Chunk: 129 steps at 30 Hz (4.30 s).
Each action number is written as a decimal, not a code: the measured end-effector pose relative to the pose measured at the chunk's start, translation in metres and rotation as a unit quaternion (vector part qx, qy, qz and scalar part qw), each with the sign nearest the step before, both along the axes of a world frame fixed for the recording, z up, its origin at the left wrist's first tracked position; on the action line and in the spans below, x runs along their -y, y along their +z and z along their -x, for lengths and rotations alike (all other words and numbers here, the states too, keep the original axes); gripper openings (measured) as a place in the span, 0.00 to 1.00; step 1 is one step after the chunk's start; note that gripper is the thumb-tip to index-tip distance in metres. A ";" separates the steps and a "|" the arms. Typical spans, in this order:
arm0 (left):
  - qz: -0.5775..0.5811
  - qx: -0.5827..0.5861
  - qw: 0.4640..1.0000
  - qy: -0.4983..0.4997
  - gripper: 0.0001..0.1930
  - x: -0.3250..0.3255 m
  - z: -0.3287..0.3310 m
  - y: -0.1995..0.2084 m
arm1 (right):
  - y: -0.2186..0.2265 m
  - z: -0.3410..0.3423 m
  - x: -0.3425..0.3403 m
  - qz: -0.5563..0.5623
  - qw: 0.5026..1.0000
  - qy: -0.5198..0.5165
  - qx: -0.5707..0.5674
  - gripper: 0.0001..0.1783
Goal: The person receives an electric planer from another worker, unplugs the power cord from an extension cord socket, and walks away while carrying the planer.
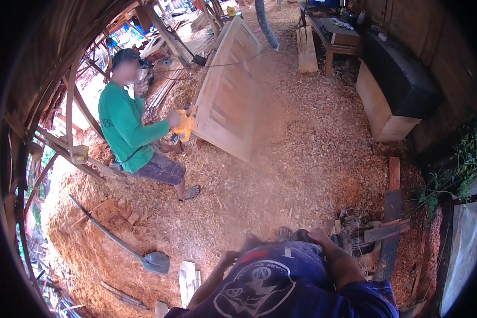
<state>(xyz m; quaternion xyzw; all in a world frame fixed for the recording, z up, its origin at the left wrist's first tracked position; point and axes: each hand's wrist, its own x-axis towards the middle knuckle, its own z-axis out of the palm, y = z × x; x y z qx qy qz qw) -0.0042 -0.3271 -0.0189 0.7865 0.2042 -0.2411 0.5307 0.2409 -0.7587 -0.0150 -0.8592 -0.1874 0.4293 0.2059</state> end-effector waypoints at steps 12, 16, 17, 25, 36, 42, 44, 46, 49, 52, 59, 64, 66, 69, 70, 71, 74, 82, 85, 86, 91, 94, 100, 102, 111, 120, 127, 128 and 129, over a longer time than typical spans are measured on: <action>0.095 -0.095 0.983 0.125 0.12 0.014 -0.017 0.035 | -0.028 0.004 0.005 0.081 0.966 0.205 0.136 0.23; 0.075 -0.108 0.984 0.118 0.14 0.015 -0.022 0.038 | -0.027 0.004 0.007 0.074 0.973 0.185 0.118 0.21; 0.080 -0.095 0.986 0.114 0.15 0.015 -0.023 0.038 | -0.028 0.004 0.010 0.066 0.979 0.163 0.101 0.21; -0.019 0.131 0.991 -0.029 0.14 0.000 -0.001 0.005 | -0.005 0.002 -0.004 0.056 0.939 0.265 0.213 0.14; -0.003 -0.021 1.000 -0.002 0.15 0.012 -0.023 0.018 | -0.033 0.002 0.019 0.044 0.951 0.225 0.208 0.11; 0.092 -0.072 0.987 0.108 0.15 0.006 -0.009 0.003 | -0.024 0.002 0.009 0.048 0.965 0.194 0.169 0.15; 0.099 -0.080 0.985 0.117 0.15 0.012 -0.016 0.012 | -0.031 0.004 0.015 0.045 0.985 0.119 0.119 0.18; 0.102 -0.086 0.983 0.129 0.15 0.015 -0.019 0.019 | -0.033 0.005 0.017 0.045 0.985 0.110 0.122 0.18; 0.081 -0.132 0.976 0.153 0.15 0.013 -0.014 0.023 | -0.024 0.007 0.010 0.043 0.987 0.096 0.121 0.19; 0.085 -0.134 0.974 0.161 0.16 0.012 -0.012 0.021 | -0.020 0.005 0.008 0.031 0.990 0.085 0.105 0.19; 0.075 -0.098 0.983 0.134 0.16 0.016 -0.016 0.030 | -0.039 0.006 0.016 0.005 0.990 0.087 0.115 0.18; -0.003 -0.014 0.999 0.029 0.16 0.017 -0.015 0.032 | -0.039 0.008 0.016 0.008 0.990 0.066 0.126 0.14; 0.062 -0.102 0.984 0.132 0.16 0.017 -0.013 0.028 | -0.036 0.008 0.015 -0.006 0.986 0.092 0.142 0.13; 0.057 -0.074 0.989 0.117 0.16 0.014 -0.010 0.020 | -0.037 0.007 0.014 -0.002 0.969 0.152 0.193 0.12; 0.057 -0.074 0.989 0.116 0.16 0.014 -0.011 0.018 | -0.040 0.006 0.016 -0.007 0.966 0.158 0.203 0.11; 0.073 -0.099 0.982 0.141 0.16 0.014 -0.013 0.016 | -0.043 0.006 0.017 -0.011 0.963 0.163 0.213 0.11; 0.092 -0.115 0.975 0.166 0.17 0.012 -0.009 0.012 | -0.043 0.006 0.015 -0.011 0.966 0.167 0.197 0.13; 0.103 -0.104 0.977 0.152 0.18 0.009 -0.016 0.013 | -0.054 0.004 0.019 0.021 0.964 0.175 0.200 0.16; 0.029 -0.019 0.998 0.055 0.18 0.007 -0.014 0.016 | -0.044 0.003 0.016 0.008 0.962 0.173 0.209 0.16; 0.003 -0.002 1.000 0.023 0.18 0.007 -0.015 0.018 | -0.038 0.003 0.015 -0.004 0.972 0.147 0.185 0.17; -0.026 0.011 1.000 -0.007 0.18 0.004 -0.014 0.019 | -0.007 0.000 -0.001 0.042 0.983 0.095 0.149 0.17; -0.023 0.018 1.000 -0.006 0.18 0.003 -0.012 0.019 | 0.000 -0.001 -0.004 0.039 0.986 0.078 0.139 0.17; -0.017 -0.007 1.000 0.006 0.18 0.009 -0.023 0.027 | -0.028 -0.003 0.011 0.039 0.941 0.260 0.211 0.15; 0.002 -0.014 1.000 0.022 0.18 0.009 -0.024 0.028 | -0.032 -0.003 0.012 0.040 0.942 0.258 0.210 0.14; 0.065 -0.155 0.975 0.146 0.18 0.011 -0.027 0.016 | -0.028 0.003 0.012 0.039 0.991 0.048 0.118 0.19; 0.065 -0.084 0.990 0.088 0.18 0.009 -0.022 0.019 | -0.061 0.003 0.018 0.009 0.978 0.133 0.162 0.17; 0.006 0.004 1.000 0.030 0.18 0.011 -0.017 0.023 | -0.037 0.005 0.012 -0.009 0.993 0.024 0.117 0.17; -0.005 -0.012 0.999 0.031 0.18 0.009 -0.012 0.020 | -0.025 0.004 0.007 -0.029 0.991 0.033 0.128 0.18; -0.013 -0.025 0.999 0.027 0.18 0.009 -0.014 0.019 | -0.022 0.004 0.009 -0.028 0.991 0.032 0.130 0.18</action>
